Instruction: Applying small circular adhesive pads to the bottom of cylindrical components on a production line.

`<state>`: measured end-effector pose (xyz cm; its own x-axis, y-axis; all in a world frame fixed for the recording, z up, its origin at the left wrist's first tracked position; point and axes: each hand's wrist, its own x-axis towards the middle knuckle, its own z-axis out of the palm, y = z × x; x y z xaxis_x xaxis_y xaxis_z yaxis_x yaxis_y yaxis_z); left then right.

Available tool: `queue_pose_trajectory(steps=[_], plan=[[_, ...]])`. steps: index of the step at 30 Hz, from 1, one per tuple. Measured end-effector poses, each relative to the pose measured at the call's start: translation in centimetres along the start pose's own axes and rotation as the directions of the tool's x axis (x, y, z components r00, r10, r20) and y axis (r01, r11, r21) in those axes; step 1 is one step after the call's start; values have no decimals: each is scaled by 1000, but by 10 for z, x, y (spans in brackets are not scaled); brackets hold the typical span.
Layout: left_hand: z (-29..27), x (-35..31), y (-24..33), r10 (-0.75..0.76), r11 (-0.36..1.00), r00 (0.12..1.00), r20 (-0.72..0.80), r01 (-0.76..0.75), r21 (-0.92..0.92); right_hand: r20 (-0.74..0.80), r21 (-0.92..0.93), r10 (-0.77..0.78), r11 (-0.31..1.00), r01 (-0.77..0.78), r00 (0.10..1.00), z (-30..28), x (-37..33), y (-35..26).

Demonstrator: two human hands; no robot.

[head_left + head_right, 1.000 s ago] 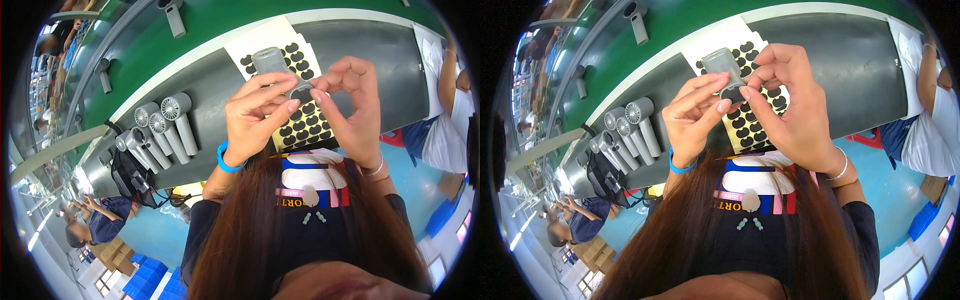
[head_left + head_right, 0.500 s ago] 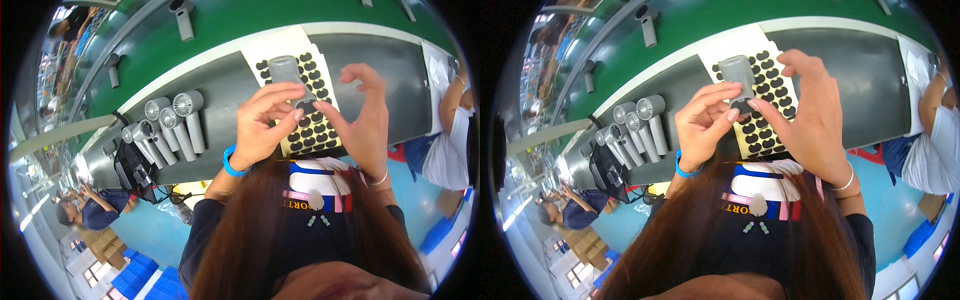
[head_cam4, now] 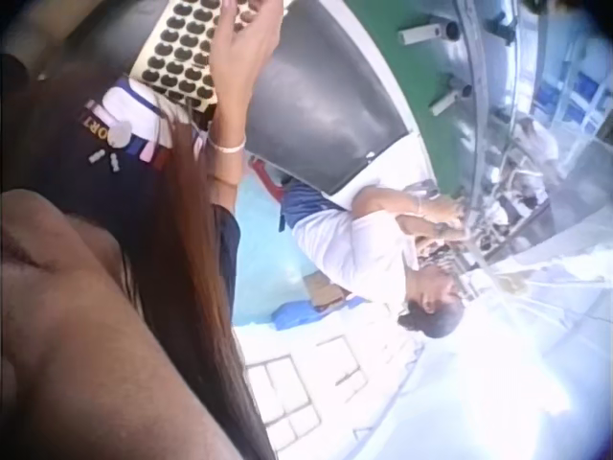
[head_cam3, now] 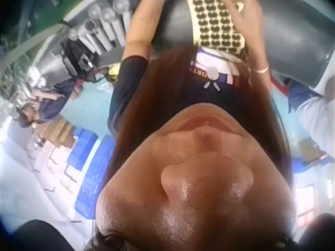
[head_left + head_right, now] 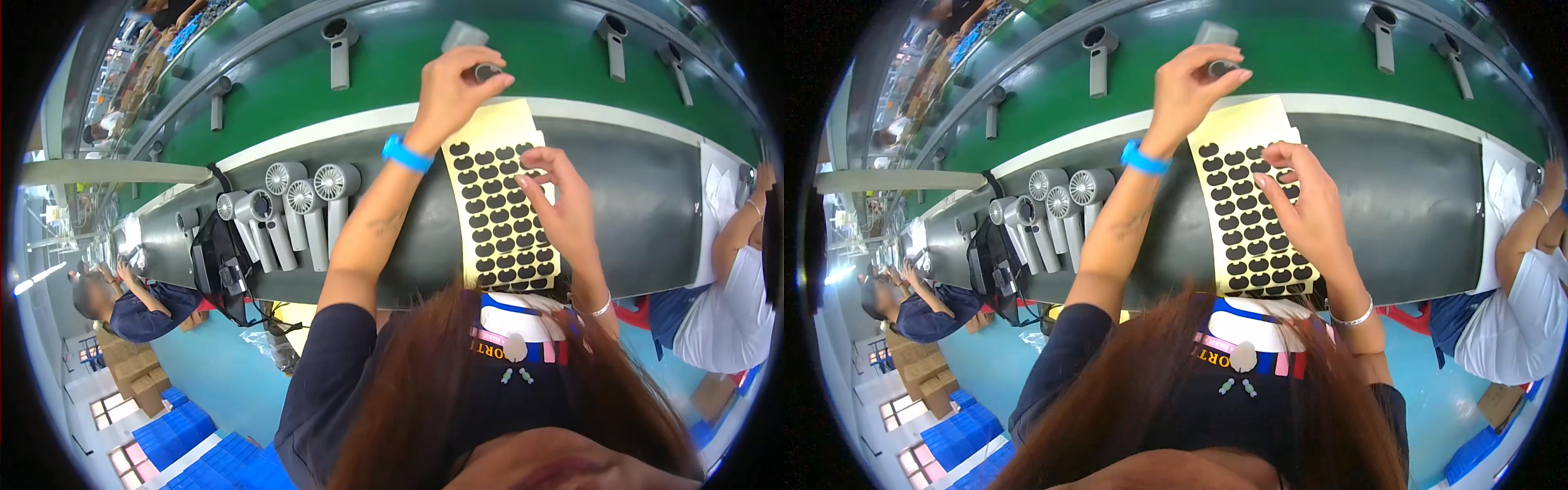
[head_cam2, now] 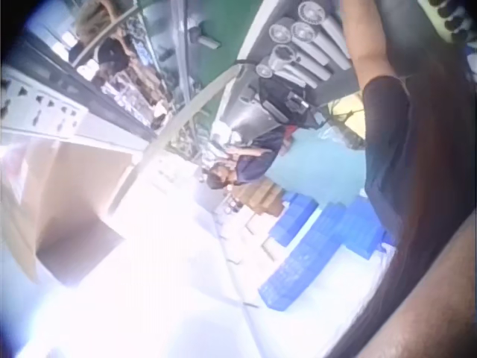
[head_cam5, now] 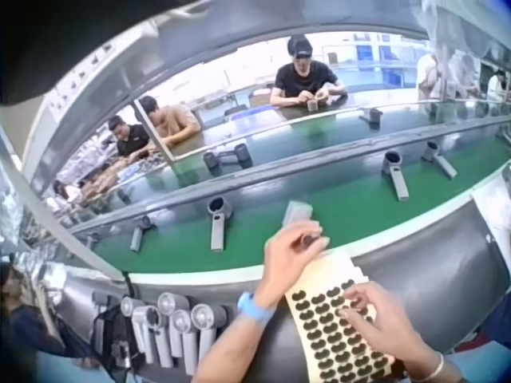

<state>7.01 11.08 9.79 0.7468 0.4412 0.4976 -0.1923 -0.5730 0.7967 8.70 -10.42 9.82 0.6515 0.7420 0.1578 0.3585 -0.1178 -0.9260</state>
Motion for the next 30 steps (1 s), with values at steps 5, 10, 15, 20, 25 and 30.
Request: queue_pose_trajectory(steps=[5, 10, 15, 20, 25, 30], plan=[[14, 50, -108, 178, 967, 978, 113, -195, 163, -85, -159, 3, 987, -17, 996, 0, -3, 25], [-8, 38, -109, 34, 978, 986, 163, -66, 198, -54, -159, 35, 986, -43, 998, -6, -8, 38], [-83, 21, -130, 285, 741, 829, -482, 128, 659, -12, -213, 18, 977, -21, 1000, -6, -12, 50], [-120, 11, -149, -231, 315, 268, -935, 930, 189, 14, -268, -11, 963, 14, 1000, -2, -7, 50], [-115, -1, -145, -257, 570, 431, -865, 791, 224, 106, -300, -5, 953, 37, 994, -5, -18, 39], [-106, 13, -99, 118, 993, 473, -873, -71, 95, 71, -292, -18, 956, 38, 997, -6, -32, 39]])
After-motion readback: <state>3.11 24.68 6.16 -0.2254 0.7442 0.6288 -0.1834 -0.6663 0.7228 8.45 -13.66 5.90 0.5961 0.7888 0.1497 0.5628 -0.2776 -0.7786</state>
